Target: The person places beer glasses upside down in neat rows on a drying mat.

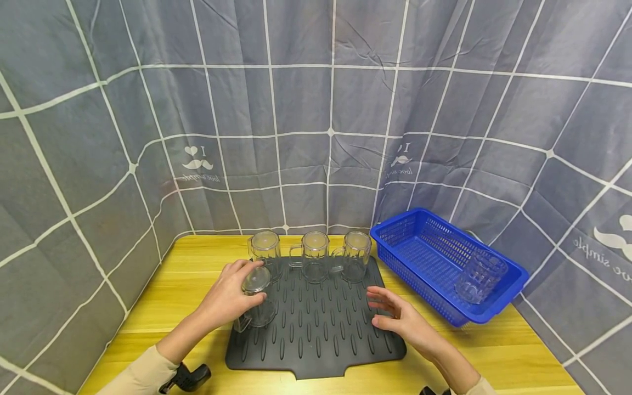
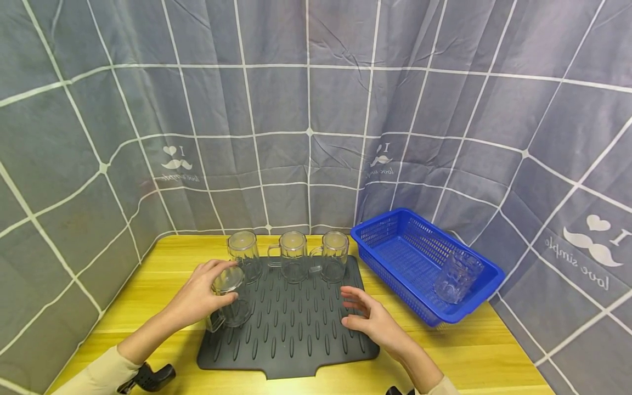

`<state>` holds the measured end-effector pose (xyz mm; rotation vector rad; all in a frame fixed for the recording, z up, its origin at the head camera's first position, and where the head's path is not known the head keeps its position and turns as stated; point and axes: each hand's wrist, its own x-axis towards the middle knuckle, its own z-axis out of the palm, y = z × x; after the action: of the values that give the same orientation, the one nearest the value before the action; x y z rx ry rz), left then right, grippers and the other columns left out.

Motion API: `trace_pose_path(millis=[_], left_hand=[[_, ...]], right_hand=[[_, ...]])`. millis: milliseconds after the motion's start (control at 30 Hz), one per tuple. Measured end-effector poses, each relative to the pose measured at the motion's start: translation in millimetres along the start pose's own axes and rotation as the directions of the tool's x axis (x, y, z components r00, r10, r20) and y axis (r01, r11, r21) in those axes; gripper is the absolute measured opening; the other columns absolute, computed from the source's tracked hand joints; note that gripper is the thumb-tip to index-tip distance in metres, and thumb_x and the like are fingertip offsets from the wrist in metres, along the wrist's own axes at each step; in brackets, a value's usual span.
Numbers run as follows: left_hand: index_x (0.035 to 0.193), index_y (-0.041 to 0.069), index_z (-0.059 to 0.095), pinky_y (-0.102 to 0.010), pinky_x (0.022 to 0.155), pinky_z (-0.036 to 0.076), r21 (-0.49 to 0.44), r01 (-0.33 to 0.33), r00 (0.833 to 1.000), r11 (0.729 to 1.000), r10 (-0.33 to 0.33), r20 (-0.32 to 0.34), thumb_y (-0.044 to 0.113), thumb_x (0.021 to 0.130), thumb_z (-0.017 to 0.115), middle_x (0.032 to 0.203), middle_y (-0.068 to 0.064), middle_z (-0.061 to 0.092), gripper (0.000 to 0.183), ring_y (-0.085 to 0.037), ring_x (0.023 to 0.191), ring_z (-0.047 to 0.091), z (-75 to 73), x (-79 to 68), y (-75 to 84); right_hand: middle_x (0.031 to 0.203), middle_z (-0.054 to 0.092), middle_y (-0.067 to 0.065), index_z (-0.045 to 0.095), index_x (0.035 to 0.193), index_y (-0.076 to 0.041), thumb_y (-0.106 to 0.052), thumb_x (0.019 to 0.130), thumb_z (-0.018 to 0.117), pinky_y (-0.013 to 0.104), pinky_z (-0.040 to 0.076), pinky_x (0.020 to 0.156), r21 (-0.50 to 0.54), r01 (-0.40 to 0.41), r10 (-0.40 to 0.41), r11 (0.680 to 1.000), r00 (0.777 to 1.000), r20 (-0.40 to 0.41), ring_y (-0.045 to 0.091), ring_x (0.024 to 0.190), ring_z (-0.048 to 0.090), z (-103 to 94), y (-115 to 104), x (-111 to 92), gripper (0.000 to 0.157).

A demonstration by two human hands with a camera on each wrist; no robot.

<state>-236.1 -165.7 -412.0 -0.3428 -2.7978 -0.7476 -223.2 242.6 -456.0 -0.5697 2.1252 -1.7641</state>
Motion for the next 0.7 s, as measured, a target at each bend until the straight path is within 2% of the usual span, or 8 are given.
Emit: trace_pose_path(millis=[200, 433, 533, 700], left_hand=[[0.141, 0.017, 0.059, -0.063, 0.1, 0.045, -0.012, -0.023, 1.0, 1.0, 0.023, -0.012, 0.034, 0.082, 0.079, 0.144, -0.011, 0.052, 0.064, -0.036, 0.136, 0.043, -0.4, -1.4, 6.1], [0.136, 0.014, 0.062, -0.064, 0.105, 0.039, -0.009, -0.076, 0.993, 0.997, 0.075, -0.087, 0.031, 0.084, 0.079, 0.143, -0.009, 0.055, 0.057, -0.036, 0.137, 0.044, 1.0, -2.1, 13.3], [0.135, 0.013, 0.063, -0.063, 0.105, 0.04, -0.02, -0.101, 0.988, 0.995, 0.098, -0.122, 0.027, 0.085, 0.078, 0.141, -0.008, 0.056, 0.054, -0.035, 0.136, 0.045, 0.7, -3.4, 18.9], [0.134, 0.012, 0.062, -0.06, 0.105, 0.042, -0.043, -0.118, 0.984, 0.992, 0.111, -0.137, 0.025, 0.086, 0.078, 0.142, -0.008, 0.055, 0.052, -0.033, 0.137, 0.045, 0.0, -6.4, 31.4]], right_hand=[[0.158, 0.033, 0.023, 0.032, 0.157, -0.011, -0.018, 0.099, 0.065, 0.029, 0.05, 0.101, -0.01, -0.004, 0.004, 1.0, 1.0, -0.001, 0.052, 0.144, 0.03, -1.6, -0.7, -0.2, 0.066], [0.158, 0.034, 0.022, 0.032, 0.157, -0.012, -0.017, 0.099, 0.065, 0.029, 0.05, 0.1, -0.007, -0.001, 0.001, 1.0, 1.0, 0.002, 0.051, 0.144, 0.03, -3.5, 0.4, 0.2, 0.067], [0.158, 0.034, 0.023, 0.032, 0.157, -0.011, -0.016, 0.099, 0.065, 0.027, 0.05, 0.099, -0.008, 0.016, -0.016, 1.0, 1.0, -0.002, 0.052, 0.143, 0.031, -5.1, 1.5, 0.6, 0.067], [0.155, 0.038, 0.024, 0.034, 0.155, -0.01, -0.015, 0.098, 0.066, 0.026, 0.05, 0.097, -0.05, 0.033, -0.034, 0.998, 0.999, -0.021, 0.052, 0.14, 0.035, -7.7, 2.0, 1.8, 0.066]])
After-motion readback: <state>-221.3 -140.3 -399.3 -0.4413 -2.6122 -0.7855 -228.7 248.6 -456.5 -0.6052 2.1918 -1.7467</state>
